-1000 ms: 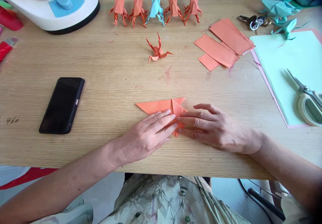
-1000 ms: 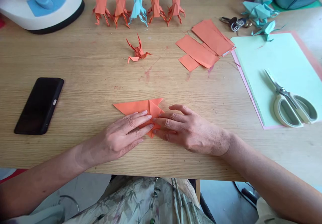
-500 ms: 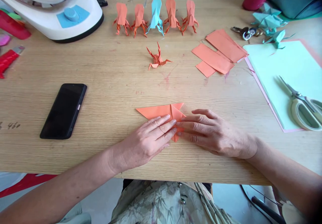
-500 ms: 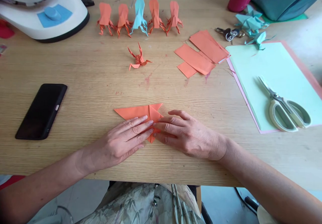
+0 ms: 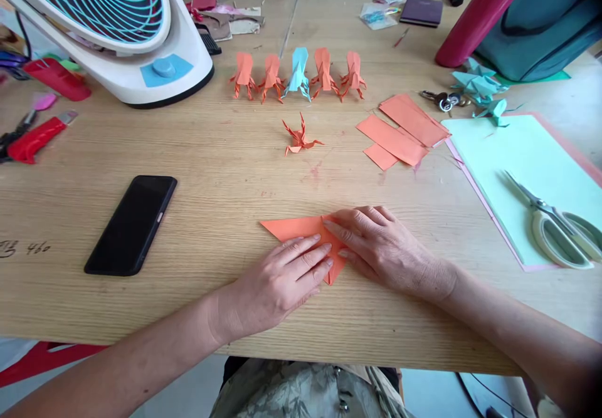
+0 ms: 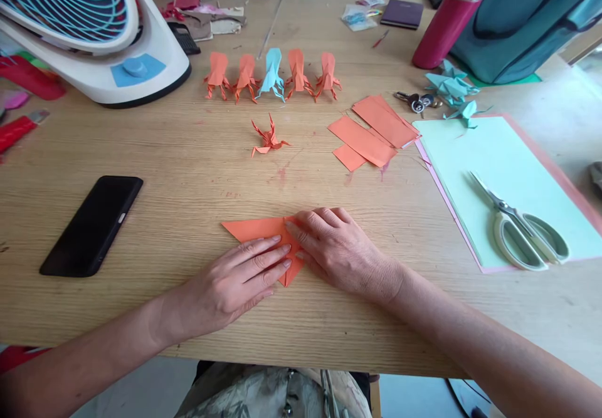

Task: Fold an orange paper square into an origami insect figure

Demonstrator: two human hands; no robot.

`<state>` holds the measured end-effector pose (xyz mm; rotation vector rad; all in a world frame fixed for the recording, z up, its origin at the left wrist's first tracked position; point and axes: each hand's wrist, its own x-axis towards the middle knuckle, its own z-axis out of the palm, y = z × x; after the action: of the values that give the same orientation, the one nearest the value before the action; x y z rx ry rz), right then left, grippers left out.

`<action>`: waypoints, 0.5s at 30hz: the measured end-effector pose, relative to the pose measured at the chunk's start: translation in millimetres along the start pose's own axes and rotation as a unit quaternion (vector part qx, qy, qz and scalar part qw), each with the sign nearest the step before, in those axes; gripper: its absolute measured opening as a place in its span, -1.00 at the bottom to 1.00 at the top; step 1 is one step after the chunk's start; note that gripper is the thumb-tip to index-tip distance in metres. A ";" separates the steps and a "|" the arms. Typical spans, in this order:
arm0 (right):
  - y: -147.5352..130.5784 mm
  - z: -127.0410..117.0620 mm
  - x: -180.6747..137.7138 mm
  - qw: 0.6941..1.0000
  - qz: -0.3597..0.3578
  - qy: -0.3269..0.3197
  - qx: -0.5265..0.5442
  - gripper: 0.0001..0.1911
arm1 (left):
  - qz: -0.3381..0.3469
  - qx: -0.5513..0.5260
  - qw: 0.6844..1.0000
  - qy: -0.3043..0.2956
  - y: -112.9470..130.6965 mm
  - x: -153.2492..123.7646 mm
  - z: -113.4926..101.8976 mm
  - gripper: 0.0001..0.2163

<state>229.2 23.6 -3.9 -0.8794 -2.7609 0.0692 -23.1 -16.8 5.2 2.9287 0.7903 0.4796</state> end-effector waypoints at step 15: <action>25.9 -13.0 -21.8 0.995 -0.066 -0.050 0.061 -0.50 | 0.009 -0.010 1.000 -0.009 -1.2 -3.9 3.6 -0.68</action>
<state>264.2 31.9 0.9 -0.6774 -2.8645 0.2636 -25.7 -17.6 0.6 2.9188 0.7535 0.4587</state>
